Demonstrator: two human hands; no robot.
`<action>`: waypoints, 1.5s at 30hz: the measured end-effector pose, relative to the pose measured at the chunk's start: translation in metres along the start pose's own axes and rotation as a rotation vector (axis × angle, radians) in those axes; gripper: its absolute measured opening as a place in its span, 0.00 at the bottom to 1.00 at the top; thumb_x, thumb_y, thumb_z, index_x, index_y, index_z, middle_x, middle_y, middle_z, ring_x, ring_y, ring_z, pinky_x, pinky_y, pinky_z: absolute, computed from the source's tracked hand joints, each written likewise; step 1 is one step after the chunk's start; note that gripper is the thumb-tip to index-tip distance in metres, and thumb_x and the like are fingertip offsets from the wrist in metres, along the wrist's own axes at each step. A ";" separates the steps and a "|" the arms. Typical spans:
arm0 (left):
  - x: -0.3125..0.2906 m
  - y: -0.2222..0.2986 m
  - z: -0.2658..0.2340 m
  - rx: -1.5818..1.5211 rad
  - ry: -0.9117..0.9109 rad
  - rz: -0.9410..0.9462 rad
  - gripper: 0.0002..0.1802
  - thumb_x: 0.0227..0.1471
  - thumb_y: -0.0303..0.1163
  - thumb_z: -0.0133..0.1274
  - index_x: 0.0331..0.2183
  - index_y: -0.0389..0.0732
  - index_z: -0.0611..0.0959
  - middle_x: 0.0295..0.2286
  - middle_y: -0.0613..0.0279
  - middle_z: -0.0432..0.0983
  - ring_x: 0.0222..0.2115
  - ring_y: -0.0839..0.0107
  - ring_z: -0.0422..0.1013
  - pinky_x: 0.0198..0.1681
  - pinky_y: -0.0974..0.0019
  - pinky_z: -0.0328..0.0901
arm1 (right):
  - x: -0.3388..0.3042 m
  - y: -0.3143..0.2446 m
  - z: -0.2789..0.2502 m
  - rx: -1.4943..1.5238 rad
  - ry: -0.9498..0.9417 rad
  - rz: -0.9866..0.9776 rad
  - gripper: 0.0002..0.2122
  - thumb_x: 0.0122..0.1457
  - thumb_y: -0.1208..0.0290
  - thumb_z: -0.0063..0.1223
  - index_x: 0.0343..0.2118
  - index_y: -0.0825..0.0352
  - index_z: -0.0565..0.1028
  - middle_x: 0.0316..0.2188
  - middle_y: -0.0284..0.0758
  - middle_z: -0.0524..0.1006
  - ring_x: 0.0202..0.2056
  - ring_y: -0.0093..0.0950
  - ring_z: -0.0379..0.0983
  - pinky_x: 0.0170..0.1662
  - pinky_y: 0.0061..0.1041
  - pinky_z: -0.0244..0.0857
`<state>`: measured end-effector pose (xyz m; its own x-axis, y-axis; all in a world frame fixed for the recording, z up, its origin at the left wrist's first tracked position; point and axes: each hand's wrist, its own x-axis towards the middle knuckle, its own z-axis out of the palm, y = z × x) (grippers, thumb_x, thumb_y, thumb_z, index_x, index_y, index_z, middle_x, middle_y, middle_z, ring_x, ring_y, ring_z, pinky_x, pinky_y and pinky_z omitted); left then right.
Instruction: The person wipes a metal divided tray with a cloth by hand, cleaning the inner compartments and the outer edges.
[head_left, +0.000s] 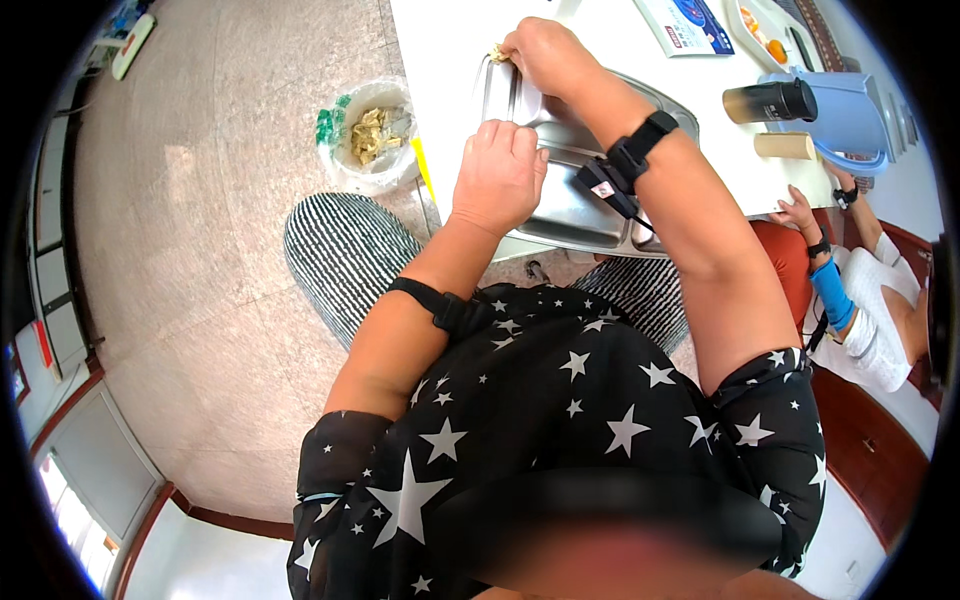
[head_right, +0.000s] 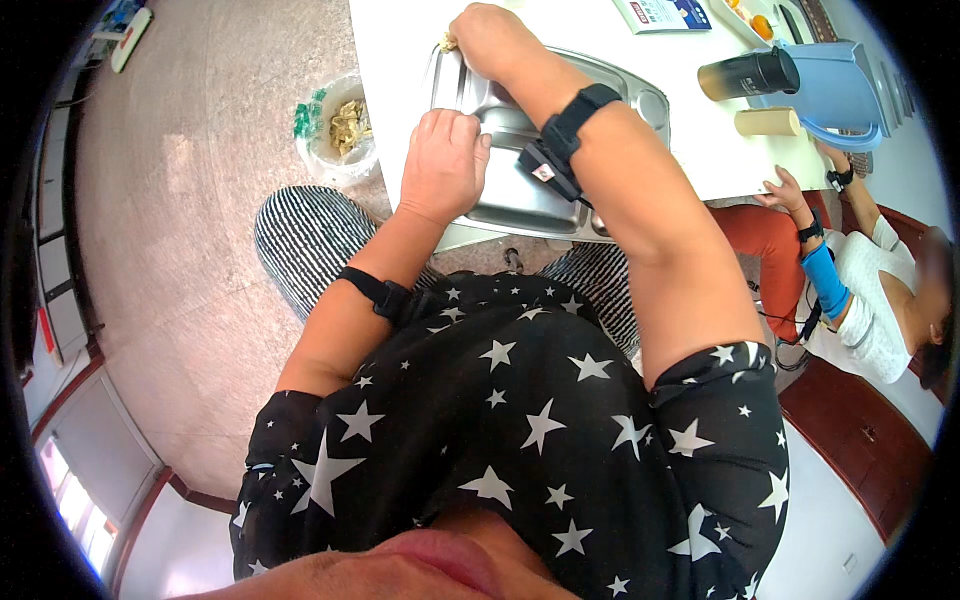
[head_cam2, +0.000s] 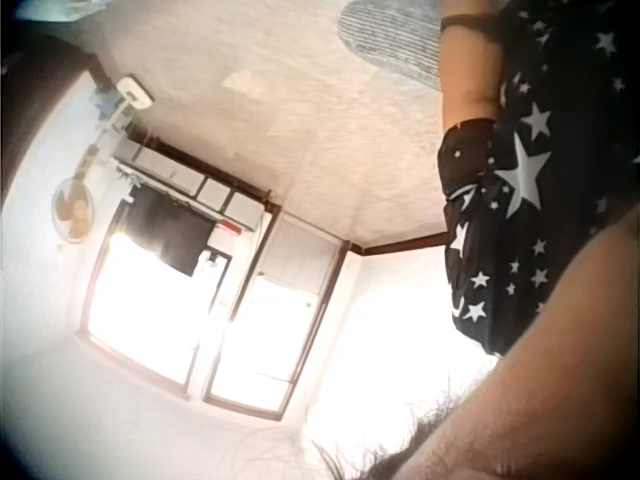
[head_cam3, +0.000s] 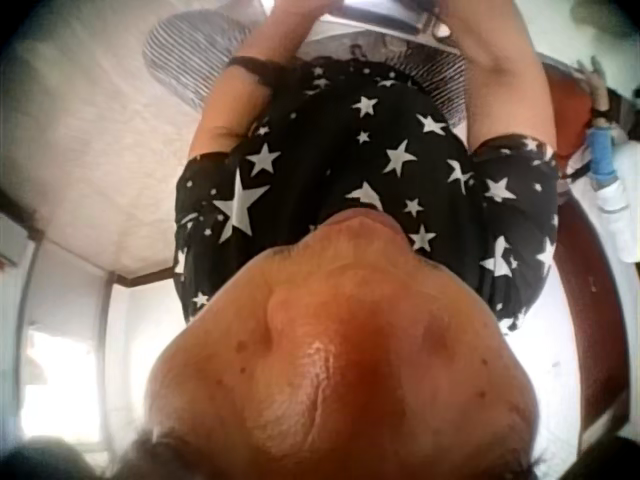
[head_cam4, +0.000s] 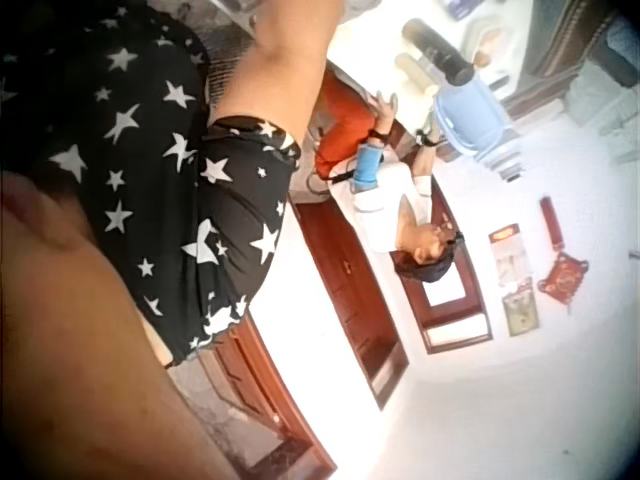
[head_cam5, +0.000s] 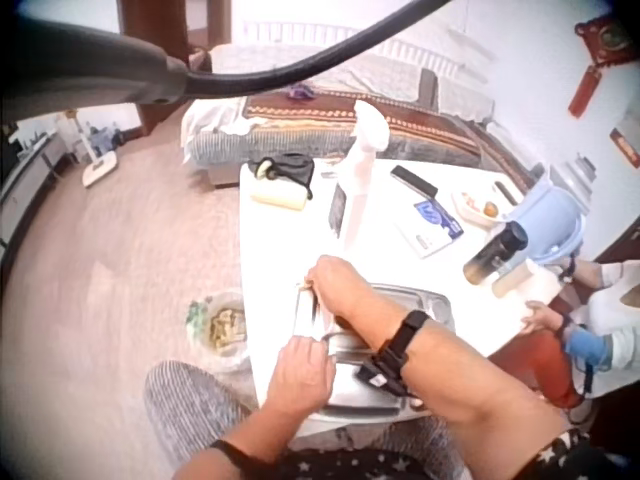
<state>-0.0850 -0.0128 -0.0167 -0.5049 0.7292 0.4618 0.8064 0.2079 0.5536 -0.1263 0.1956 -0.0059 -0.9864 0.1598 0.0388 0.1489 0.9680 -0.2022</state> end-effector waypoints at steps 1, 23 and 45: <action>0.001 0.000 0.001 0.035 0.004 -0.012 0.09 0.53 0.34 0.57 0.33 0.40 0.76 0.33 0.55 0.71 0.39 0.52 0.67 0.42 0.51 0.64 | 0.001 -0.003 0.003 0.021 0.027 -0.036 0.07 0.58 0.74 0.57 0.36 0.64 0.84 0.36 0.41 0.79 0.39 0.42 0.77 0.45 0.38 0.72; 0.002 -0.001 0.002 0.108 0.031 -0.107 0.10 0.53 0.34 0.56 0.32 0.38 0.77 0.33 0.52 0.72 0.39 0.51 0.67 0.44 0.50 0.63 | -0.024 -0.021 -0.015 -0.369 -0.010 -0.281 0.06 0.46 0.77 0.59 0.29 0.70 0.82 0.38 0.39 0.78 0.41 0.42 0.75 0.46 0.35 0.73; -0.009 0.006 -0.047 -0.238 0.346 0.144 0.24 0.38 0.21 0.63 0.42 0.45 0.83 0.38 0.56 0.77 0.40 0.54 0.73 0.42 0.57 0.71 | -0.161 -0.084 -0.067 1.582 -0.029 0.384 0.19 0.67 0.73 0.50 0.60 0.71 0.69 0.49 0.35 0.76 0.47 0.24 0.75 0.50 0.25 0.73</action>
<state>-0.0899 -0.0483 0.0151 -0.4984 0.4698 0.7286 0.8034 -0.0657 0.5918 0.0248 0.1014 0.0703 -0.9137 0.3103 -0.2623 0.1745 -0.2831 -0.9431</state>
